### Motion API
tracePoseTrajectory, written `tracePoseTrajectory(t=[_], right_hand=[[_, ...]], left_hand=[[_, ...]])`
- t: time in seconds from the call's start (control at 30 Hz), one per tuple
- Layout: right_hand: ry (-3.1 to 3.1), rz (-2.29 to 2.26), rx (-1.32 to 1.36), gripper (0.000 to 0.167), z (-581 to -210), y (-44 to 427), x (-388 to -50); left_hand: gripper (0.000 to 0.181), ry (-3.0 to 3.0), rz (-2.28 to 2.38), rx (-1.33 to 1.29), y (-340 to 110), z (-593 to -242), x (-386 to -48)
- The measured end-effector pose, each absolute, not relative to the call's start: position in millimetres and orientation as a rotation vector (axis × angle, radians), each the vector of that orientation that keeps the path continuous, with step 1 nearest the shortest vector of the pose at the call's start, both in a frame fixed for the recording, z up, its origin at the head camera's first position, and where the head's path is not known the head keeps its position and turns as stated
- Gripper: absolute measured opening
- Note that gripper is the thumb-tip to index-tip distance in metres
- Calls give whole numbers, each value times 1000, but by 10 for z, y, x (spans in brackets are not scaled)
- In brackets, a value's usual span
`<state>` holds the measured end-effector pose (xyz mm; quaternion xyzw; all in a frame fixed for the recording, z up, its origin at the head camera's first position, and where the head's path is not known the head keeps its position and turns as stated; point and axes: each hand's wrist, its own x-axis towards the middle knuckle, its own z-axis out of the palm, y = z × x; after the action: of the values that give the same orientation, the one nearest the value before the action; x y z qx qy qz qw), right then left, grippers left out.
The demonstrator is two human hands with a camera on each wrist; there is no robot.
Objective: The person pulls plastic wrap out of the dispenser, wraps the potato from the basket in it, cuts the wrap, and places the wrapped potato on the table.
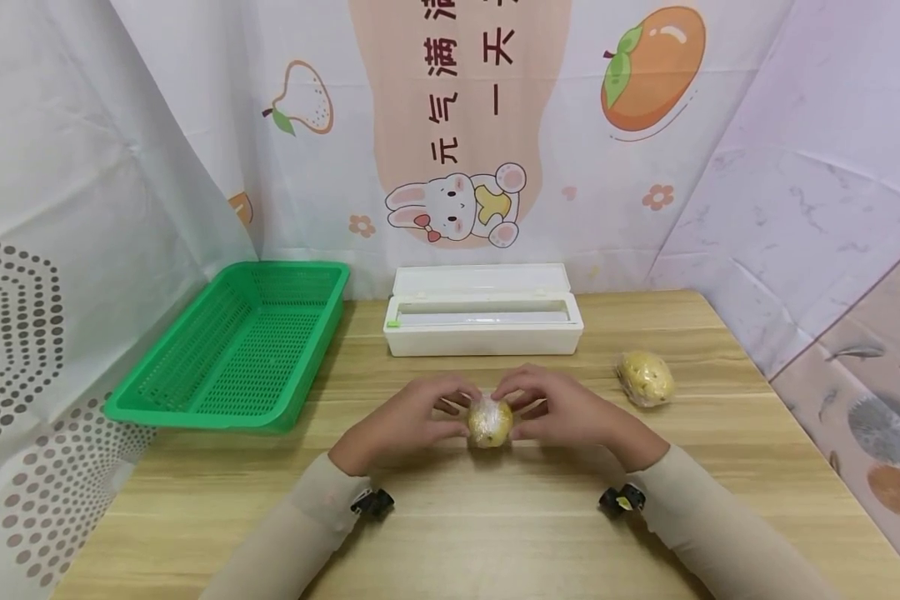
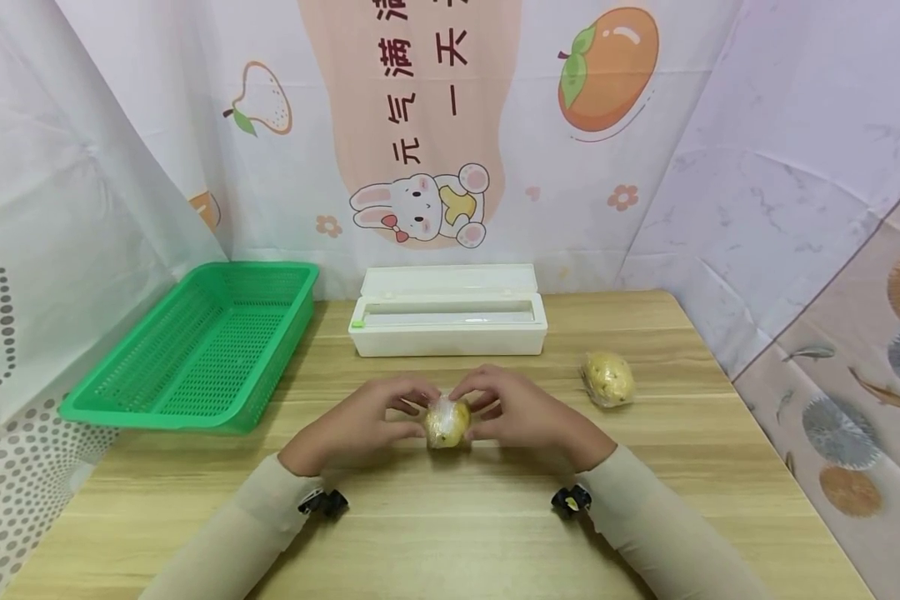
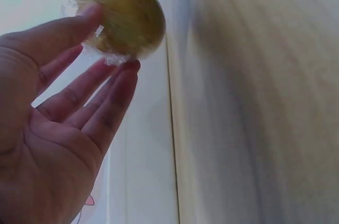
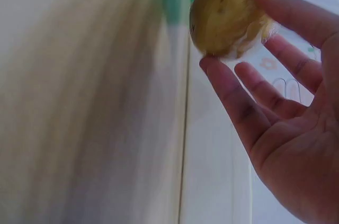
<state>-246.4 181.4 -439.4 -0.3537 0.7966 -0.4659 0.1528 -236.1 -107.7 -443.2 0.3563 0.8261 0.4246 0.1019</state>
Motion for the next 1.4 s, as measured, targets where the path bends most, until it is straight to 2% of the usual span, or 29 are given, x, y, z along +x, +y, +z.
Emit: tracePoseTrajectory(t=[0.33,0.47,0.8,1.4], right_hand=[[2196,-1452,-1037,37,-4250,1930,-2504],[2077,-1546,-943,34,-4215,1908,-2485],[2000,-1612,-725,48,-4235,1828,-2452],[1993,-1502,-466,43,-4508,1779,-2509]], left_hand=[[35,2209,1568,927,-1097,-4319,-2381],[36,2116,1681,809,-1088,-4303,-2370],[43,2066,1772,471,-1022,-4342,-2385],[37,1895,1763,202,-965,-4561,-2399]])
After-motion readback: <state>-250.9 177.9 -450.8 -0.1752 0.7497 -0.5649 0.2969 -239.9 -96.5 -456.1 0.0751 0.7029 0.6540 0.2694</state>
